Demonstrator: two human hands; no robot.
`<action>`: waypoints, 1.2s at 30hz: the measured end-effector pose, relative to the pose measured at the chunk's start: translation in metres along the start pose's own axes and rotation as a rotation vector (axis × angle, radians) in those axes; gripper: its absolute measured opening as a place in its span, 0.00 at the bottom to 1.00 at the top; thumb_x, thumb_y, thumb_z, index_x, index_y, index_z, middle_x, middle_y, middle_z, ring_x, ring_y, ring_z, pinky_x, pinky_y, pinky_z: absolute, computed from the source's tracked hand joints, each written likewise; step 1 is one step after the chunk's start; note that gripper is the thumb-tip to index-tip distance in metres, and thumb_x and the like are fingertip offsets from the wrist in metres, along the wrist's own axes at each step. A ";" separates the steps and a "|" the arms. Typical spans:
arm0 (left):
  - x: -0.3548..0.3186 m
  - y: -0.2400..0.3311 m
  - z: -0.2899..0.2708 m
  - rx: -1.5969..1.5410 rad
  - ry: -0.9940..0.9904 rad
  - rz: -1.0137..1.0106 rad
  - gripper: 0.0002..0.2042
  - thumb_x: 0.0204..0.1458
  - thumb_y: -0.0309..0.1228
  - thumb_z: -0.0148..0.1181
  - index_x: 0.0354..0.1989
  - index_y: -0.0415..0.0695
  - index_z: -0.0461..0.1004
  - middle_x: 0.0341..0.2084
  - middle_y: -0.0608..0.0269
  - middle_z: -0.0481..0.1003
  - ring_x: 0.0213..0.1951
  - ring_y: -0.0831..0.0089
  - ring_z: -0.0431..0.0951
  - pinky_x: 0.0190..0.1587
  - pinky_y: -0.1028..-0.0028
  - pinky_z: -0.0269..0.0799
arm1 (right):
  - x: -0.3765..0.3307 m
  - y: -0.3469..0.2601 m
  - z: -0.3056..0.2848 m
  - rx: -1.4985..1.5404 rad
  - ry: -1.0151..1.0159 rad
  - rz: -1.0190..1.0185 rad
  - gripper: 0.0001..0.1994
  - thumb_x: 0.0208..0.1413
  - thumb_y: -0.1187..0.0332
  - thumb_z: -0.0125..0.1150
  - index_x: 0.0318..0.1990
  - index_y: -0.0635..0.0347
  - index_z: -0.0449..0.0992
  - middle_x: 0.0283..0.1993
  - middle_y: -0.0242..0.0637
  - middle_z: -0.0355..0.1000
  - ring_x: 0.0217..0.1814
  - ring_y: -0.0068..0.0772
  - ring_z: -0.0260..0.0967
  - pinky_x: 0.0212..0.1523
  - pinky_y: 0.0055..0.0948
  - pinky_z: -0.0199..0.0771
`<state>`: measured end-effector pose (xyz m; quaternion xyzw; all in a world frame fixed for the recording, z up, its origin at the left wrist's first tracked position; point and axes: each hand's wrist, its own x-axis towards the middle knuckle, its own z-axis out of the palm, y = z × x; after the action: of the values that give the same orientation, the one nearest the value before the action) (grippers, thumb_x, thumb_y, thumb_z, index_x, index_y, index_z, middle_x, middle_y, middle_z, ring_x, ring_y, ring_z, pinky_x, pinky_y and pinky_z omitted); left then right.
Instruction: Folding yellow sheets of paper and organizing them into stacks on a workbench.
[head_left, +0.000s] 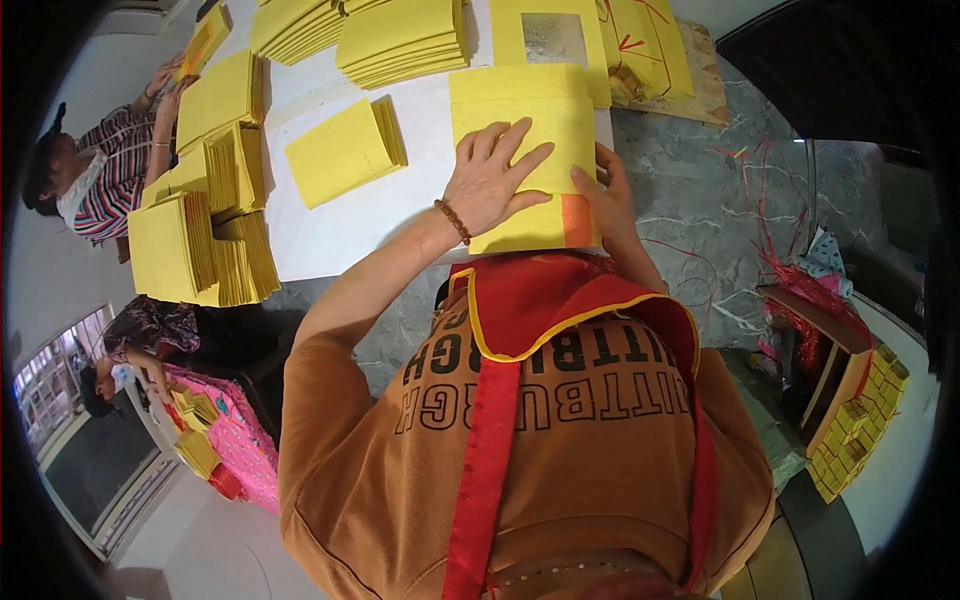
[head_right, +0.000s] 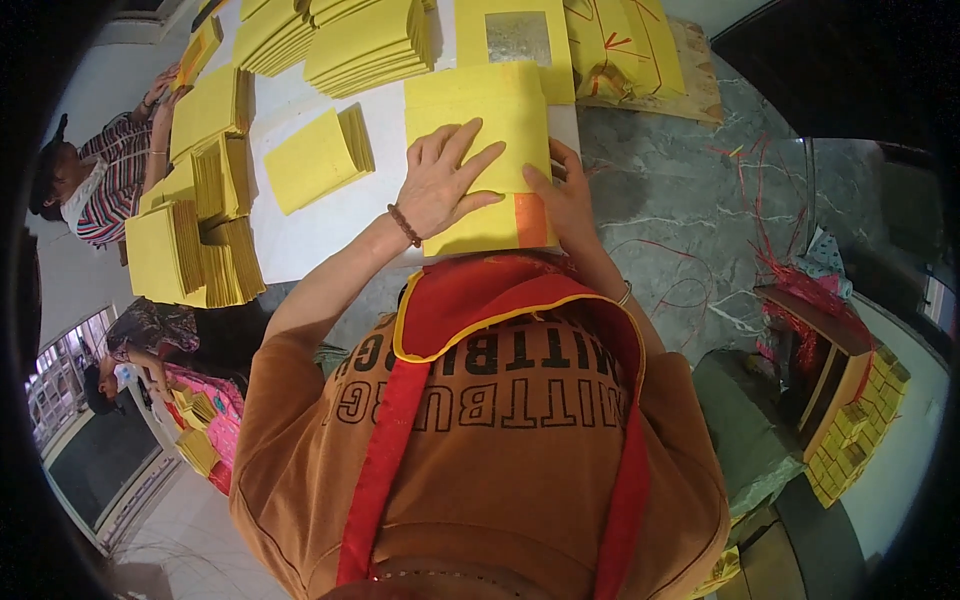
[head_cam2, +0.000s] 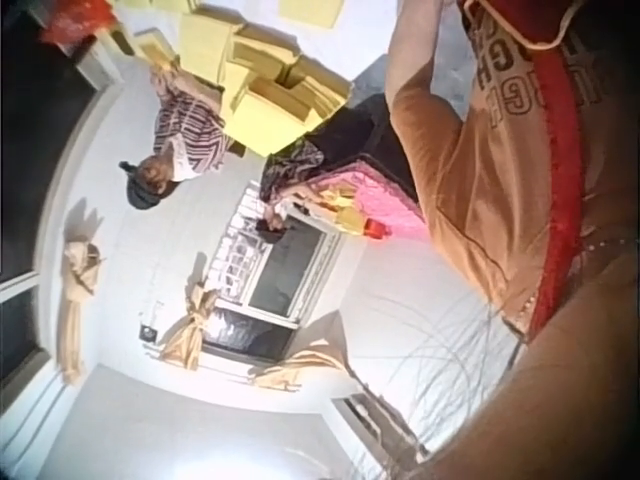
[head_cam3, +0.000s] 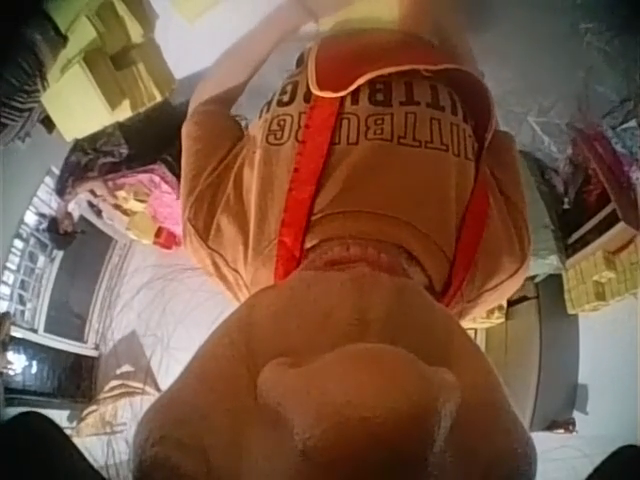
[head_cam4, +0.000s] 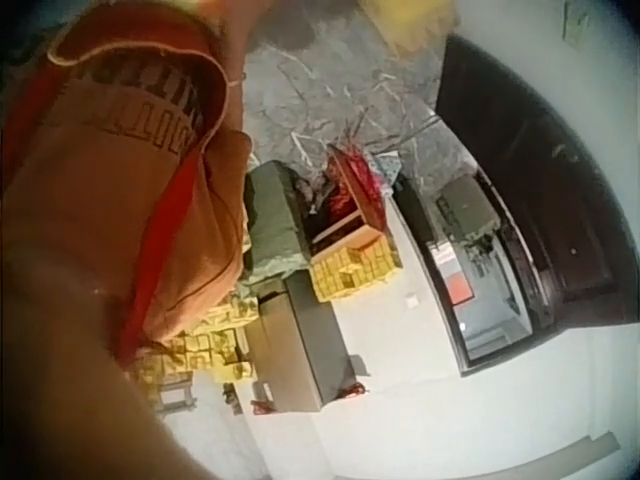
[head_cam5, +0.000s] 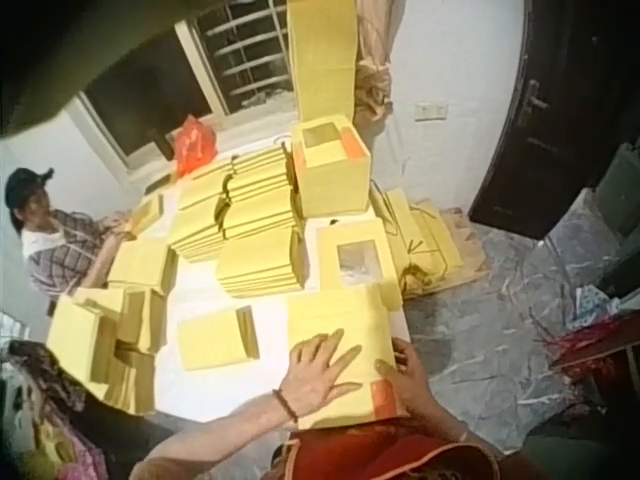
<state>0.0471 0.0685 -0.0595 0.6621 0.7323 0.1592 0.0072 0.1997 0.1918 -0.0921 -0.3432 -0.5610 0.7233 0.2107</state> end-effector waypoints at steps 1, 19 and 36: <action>0.000 -0.001 0.000 -0.013 -0.014 0.010 0.28 0.48 0.50 0.53 0.56 0.50 0.64 0.56 0.50 0.59 0.55 0.54 0.59 0.54 0.57 0.54 | 0.000 0.001 0.000 0.052 0.001 0.024 0.26 0.51 0.66 0.60 0.56 0.64 0.60 0.55 0.44 0.61 0.56 0.35 0.60 0.54 0.31 0.62; -0.027 -0.024 -0.051 0.105 0.415 0.003 0.27 0.35 0.21 0.52 0.52 0.41 0.68 0.49 0.55 0.70 0.46 0.62 0.69 0.45 0.65 0.64 | 0.001 0.018 -0.005 -0.096 0.048 0.033 0.22 0.60 0.60 0.44 0.57 0.66 0.59 0.56 0.42 0.59 0.57 0.30 0.57 0.57 0.26 0.55; -0.143 -0.153 -0.027 0.446 0.196 -0.463 0.30 0.43 0.19 0.48 0.59 0.57 0.62 0.55 0.67 0.65 0.53 0.65 0.64 0.53 0.63 0.55 | 0.007 0.020 -0.007 -0.126 0.042 0.101 0.25 0.59 0.58 0.48 0.57 0.68 0.59 0.55 0.42 0.61 0.55 0.29 0.58 0.56 0.25 0.56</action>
<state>-0.0889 -0.0875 -0.0993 0.4448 0.8773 0.0520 -0.1725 0.2014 0.1952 -0.1139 -0.3984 -0.5828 0.6890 0.1637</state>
